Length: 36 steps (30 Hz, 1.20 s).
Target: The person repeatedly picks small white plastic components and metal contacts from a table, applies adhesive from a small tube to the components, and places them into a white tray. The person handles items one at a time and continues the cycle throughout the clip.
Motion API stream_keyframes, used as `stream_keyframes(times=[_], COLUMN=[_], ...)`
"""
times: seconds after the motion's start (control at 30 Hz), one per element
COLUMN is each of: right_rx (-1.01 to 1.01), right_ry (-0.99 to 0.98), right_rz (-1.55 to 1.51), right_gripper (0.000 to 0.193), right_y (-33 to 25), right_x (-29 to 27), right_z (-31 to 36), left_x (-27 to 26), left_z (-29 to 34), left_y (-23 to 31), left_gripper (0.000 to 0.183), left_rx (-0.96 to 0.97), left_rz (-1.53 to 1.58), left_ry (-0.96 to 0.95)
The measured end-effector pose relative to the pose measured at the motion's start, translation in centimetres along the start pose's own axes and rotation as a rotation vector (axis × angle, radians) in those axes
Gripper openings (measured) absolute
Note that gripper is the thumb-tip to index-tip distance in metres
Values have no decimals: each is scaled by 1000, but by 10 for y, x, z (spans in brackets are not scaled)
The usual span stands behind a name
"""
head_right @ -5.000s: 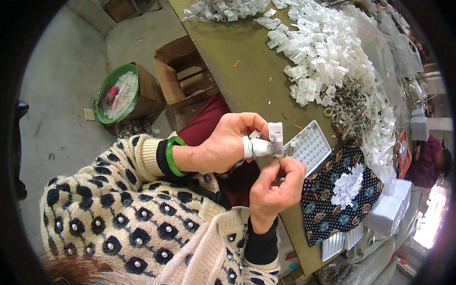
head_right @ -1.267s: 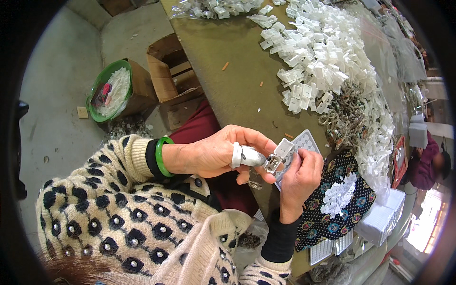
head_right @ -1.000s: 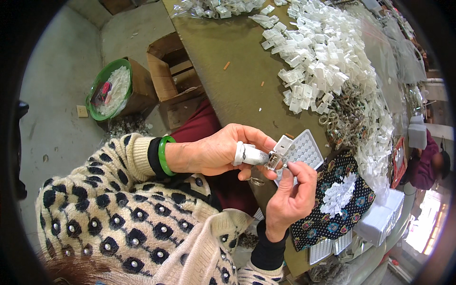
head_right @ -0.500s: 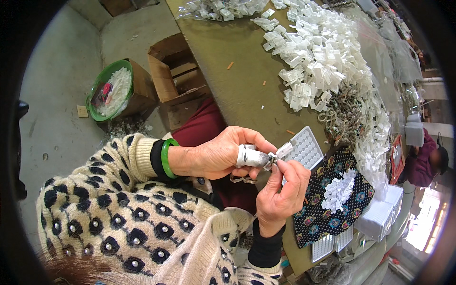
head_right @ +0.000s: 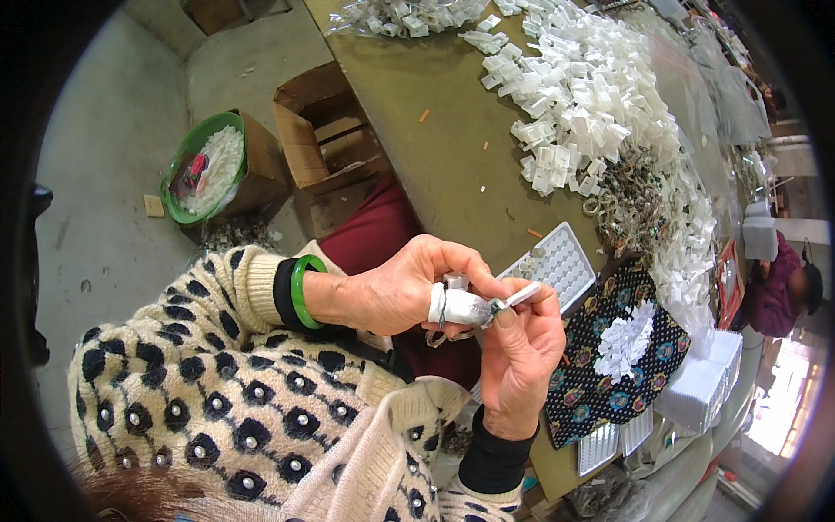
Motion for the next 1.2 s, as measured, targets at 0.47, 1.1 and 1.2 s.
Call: stream_keyframes(times=[0.47, 1.1, 1.2], right_rx=[-326, -660, -634], right_ry=[369, 235, 224], right_rz=[452, 681, 778], right_gripper=[21, 18, 23], right_y=[-11, -17, -10], right_x=[-12, 13, 16], right_z=[-2, 6, 8], left_x=[-19, -15, -18], left_z=[-11, -10, -13], left_y=[-14, -11, -17], left_gripper=[14, 12, 12], left_rx=[-58, 73, 14], left_rz=[252, 165, 286], left_ry=[-14, 23, 24])
Point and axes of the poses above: each hand's wrist, its own z-axis away from the middle knuckle, its own x-axis out of the palm, y = z × x, the point moved 6 cm from there along -z, towards the middle knuckle, and after that the axes turned 15 degrees about z, right-handed, at the moved point
